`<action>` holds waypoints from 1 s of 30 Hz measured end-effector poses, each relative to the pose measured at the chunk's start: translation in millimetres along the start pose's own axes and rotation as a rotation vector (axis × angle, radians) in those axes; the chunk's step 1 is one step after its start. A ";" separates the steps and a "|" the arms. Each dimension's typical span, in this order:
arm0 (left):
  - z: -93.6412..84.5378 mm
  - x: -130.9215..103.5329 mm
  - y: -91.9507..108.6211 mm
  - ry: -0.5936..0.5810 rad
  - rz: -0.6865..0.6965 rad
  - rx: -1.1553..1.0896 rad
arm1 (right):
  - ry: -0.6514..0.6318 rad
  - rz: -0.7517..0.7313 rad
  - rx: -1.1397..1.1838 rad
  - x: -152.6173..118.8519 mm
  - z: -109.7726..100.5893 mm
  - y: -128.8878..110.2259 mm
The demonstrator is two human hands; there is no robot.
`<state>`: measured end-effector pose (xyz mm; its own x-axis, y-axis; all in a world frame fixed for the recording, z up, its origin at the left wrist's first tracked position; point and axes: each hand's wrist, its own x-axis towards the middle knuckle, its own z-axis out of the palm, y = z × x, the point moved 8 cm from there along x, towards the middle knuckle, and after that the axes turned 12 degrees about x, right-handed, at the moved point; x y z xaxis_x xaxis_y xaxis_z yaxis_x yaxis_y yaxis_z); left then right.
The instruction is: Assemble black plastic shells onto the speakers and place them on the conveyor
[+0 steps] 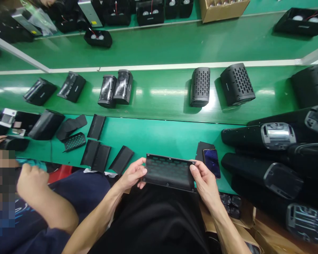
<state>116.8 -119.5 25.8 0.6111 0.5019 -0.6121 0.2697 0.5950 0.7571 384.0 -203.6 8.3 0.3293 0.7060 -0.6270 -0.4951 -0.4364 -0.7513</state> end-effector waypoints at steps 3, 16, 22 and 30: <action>-0.8 2.5 -3.9 -0.001 -0.008 -0.025 | -0.006 0.024 0.036 3.7 2.6 4.3; -0.7 7.9 -11.7 -0.001 -0.023 -0.057 | 0.000 0.053 0.090 8.3 3.8 11.4; -2.2 8.7 -11.1 0.003 -0.031 -0.101 | -0.032 0.054 0.073 6.5 7.9 6.1; -7.4 12.7 -14.9 0.005 -0.025 -0.209 | -0.066 0.102 0.067 16.9 5.6 11.2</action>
<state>115.0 -117.4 5.0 0.6025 0.4878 -0.6317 0.1245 0.7243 0.6781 379.4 -193.5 -9.6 0.2213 0.6960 -0.6831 -0.5767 -0.4714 -0.6672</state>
